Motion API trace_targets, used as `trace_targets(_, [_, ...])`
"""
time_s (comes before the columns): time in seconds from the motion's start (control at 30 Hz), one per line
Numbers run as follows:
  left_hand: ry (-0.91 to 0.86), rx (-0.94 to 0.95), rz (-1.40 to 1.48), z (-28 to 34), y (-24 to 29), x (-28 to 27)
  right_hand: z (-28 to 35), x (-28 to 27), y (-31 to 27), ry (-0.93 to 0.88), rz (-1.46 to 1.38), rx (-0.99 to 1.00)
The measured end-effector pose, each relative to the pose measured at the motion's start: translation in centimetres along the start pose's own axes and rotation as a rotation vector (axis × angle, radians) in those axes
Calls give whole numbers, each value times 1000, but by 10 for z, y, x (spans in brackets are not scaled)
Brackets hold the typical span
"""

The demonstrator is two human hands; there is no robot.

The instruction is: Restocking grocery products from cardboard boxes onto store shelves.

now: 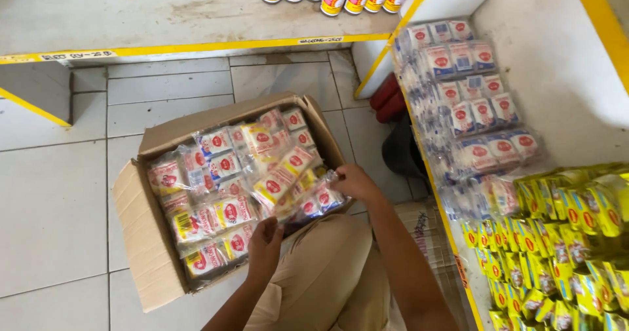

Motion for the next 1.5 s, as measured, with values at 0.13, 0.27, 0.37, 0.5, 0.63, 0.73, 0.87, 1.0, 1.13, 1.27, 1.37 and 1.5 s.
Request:
trace_targets(0.13, [3, 16, 131, -1, 47, 14, 60, -61, -74, 107, 122, -417])
trace_targets(0.27, [-88, 50, 223, -27, 86, 52, 126, -135, -138, 132, -50, -481])
trace_targets(0.37, [-299, 106, 392, -38, 130, 88, 151, -182, -157, 197, -101, -513])
trace_targets(0.5, [-362, 201, 561, -34, 216, 113, 163, -230, -165, 269, -208, -538])
trace_targets(0.63, [-228, 306, 327, -78, 224, 139, 149, -280, -143, 588, 8, -498])
trace_targets(0.73, [-222, 365, 164, -101, 239, 185, 121, -326, -86, 784, 175, -478])
trace_targets(0.87, [-276, 370, 179, -126, 263, 287, 84, -403, 0, 889, 207, -183])
trace_targets(1.0, [-159, 382, -42, -137, 292, 358, 68, -468, 50, 1135, 256, -55])
trace_targets(1.13, [-96, 307, -172, -155, 281, 408, 50, -484, 49, 1395, 595, -345])
trace_targets(1.27, [-72, 238, -167, -158, 258, 435, 5, -471, 86, 943, 368, 145])
trace_targets(1.37, [-58, 312, -189, -166, 258, 450, -26, -466, 126, 947, 308, 164])
trace_targets(1.5, [-46, 435, -218, -182, 251, 464, -31, -454, 110, 997, 381, -62])
Point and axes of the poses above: each hand's wrist, its own z-axis away from the middle knuckle, its own x-axis out of the palm, y = z × x, the point moved 8 cm from there along -z, towards the middle knuckle, and after that the axes turned 2 degrees about -y, right-handed, at the moved point
